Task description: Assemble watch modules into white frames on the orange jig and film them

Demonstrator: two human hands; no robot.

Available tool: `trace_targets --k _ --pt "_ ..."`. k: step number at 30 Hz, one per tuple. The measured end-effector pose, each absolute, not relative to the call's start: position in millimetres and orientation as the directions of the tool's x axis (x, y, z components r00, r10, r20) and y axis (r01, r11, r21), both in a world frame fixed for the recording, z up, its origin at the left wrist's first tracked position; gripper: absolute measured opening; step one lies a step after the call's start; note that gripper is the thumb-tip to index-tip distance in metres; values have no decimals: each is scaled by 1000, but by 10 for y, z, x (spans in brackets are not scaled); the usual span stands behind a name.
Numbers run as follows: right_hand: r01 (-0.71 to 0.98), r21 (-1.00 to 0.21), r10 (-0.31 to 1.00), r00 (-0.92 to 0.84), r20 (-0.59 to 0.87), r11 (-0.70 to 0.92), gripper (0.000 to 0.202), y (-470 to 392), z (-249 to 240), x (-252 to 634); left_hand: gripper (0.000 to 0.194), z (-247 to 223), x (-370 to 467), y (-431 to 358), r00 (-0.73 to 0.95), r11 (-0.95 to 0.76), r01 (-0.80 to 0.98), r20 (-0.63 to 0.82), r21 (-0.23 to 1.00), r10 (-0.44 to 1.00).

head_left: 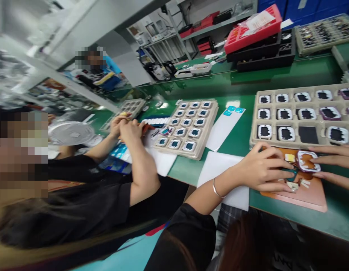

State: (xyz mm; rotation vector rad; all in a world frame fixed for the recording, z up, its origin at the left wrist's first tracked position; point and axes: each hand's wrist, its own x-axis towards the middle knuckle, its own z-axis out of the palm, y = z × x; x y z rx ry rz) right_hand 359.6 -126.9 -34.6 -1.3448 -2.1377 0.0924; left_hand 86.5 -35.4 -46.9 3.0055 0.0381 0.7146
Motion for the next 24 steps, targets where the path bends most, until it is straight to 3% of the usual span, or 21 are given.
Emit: trace_targets --k 3,13,24 --pt "748 -296 787 -467 403 595 27 -1273 -168 3570 40 -458 852 -375 859 -996 -4 511 86 40" --pt "803 -336 862 -397 315 492 27 -1288 -70 3462 34 -329 823 -382 819 -989 -53 573 136 35" --pt "799 -275 827 -431 361 535 26 -1310 -39 3429 52 -304 805 -454 860 -991 8 504 132 74"
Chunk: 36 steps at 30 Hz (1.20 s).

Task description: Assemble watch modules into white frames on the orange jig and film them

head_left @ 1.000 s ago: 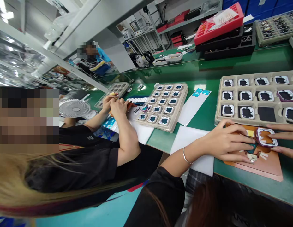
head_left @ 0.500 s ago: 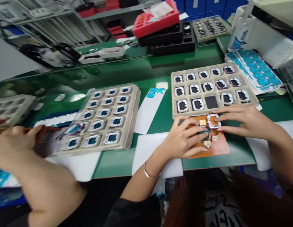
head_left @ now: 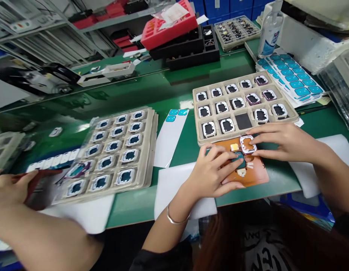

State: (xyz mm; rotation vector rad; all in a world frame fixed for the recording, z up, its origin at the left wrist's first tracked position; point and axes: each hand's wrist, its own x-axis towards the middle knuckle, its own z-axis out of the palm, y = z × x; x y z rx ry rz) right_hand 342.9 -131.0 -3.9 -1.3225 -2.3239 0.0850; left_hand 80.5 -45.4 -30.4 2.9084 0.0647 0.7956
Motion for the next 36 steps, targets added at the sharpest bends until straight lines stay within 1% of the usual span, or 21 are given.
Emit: trace_targets --k 2,5,7,9,10,12,14,16,20,24,30,36 --pt "796 -279 825 -429 368 538 26 -1312 -36 3432 49 -299 801 -447 856 -992 3 512 128 68" --pt "783 -289 814 -428 393 551 24 -1318 -18 3413 44 -295 800 -442 844 -984 -33 533 173 66" --pt "759 -283 784 -446 431 587 21 -1330 -6 3362 35 -295 802 -452 820 -975 -11 560 222 118" --pt "738 -272 756 -461 464 617 20 -1348 -7 3279 30 -293 805 -468 778 -958 74 585 278 230" --pt "734 -269 749 -463 475 624 19 -1358 -14 3232 33 -292 805 -476 759 -942 125 582 311 293" --pt "738 -272 750 -449 486 618 18 -1378 -43 3147 47 -289 804 -487 752 -905 209 530 372 391" --pt "738 -288 755 -431 495 610 17 -1386 -80 3093 58 -291 803 -488 779 -881 261 453 395 434" --pt "735 -300 756 -422 500 608 16 -1382 -113 3076 60 -297 802 -482 802 -877 285 405 388 440" --pt "738 -297 753 -413 513 607 17 -1361 -145 3079 50 -300 804 -465 808 -879 281 399 386 433" --pt "733 -300 744 -400 536 610 21 -1344 -162 3073 42 -307 807 -437 798 -906 253 456 339 393" --pt "744 -258 723 -405 560 617 26 -1317 -183 3098 38 -319 829 -416 773 -942 227 542 248 329" --pt "736 -254 714 -413 565 627 27 -1330 -170 3092 34 -310 833 -443 766 -947 238 557 218 321"
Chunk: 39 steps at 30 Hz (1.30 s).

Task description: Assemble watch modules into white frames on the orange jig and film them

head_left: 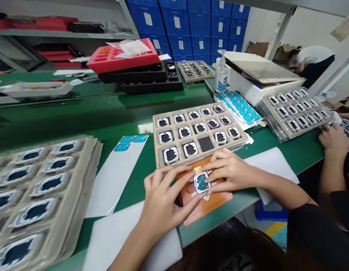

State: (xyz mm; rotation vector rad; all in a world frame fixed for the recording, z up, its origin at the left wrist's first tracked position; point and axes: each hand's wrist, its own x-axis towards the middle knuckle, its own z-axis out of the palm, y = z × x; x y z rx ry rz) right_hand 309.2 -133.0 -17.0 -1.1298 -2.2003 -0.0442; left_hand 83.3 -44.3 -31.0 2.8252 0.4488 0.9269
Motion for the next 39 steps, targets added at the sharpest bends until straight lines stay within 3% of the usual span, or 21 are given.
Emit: trace_targets --k 7,14,24,31,36,39 --pt "743 -302 766 -418 489 598 21 -1365 -144 3077 42 -323 817 -466 783 -922 257 496 290 375" --pt "744 -258 746 -448 492 617 19 -1370 -129 3088 53 -332 805 -459 787 -905 260 469 338 401" --pt "746 -261 749 -442 494 613 20 -1372 -154 3094 46 -308 807 -472 781 -906 256 481 336 399" --pt "767 -190 756 -499 425 613 21 -1361 -159 3105 48 -323 795 -490 813 -856 335 338 395 474" --pt "727 -302 754 -434 493 616 19 -1334 -179 3116 50 -357 832 -490 780 -806 215 399 552 482" --pt "670 -471 804 -354 477 574 28 -1334 -194 3084 66 -384 849 -493 792 -812 95 450 576 412"
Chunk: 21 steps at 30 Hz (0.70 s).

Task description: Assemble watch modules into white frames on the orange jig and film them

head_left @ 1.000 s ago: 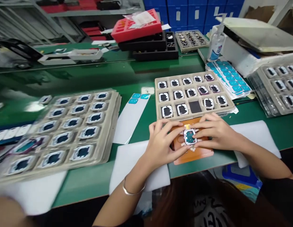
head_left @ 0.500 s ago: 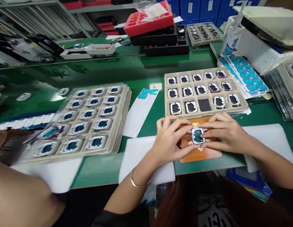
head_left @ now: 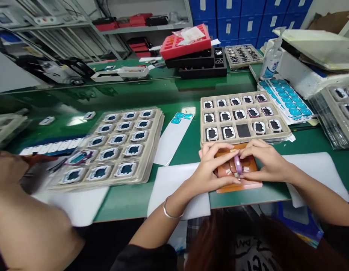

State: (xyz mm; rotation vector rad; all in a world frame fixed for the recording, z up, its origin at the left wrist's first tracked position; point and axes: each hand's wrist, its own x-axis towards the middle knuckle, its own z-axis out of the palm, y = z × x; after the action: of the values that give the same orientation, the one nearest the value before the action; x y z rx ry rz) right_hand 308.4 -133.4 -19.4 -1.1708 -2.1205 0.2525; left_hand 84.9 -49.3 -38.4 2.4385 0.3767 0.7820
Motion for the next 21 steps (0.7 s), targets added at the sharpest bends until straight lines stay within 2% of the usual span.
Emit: trace_targets --k 4,7,11,14,18,21 --pt "391 -772 865 -264 427 501 45 -1356 -218 3016 76 -421 874 -506 771 -852 -10 546 524 327" --pt "248 -847 865 -320 386 470 47 -1369 -224 2992 62 -437 878 -498 704 -875 -13 626 484 336" --pt "277 -776 799 -412 437 567 31 -1349 -193 2994 47 -430 863 -470 702 -861 61 592 504 396" --pt "276 -710 724 -514 461 648 12 -1318 -141 2994 45 -403 866 -446 682 -836 1 611 548 402" --pt "241 -704 688 -562 460 668 26 -1307 -93 2985 41 -337 878 -423 692 -719 -261 644 644 326" --pt "229 -710 687 -560 463 665 28 -1317 -104 2979 40 -296 878 -424 776 -596 -278 542 753 323"
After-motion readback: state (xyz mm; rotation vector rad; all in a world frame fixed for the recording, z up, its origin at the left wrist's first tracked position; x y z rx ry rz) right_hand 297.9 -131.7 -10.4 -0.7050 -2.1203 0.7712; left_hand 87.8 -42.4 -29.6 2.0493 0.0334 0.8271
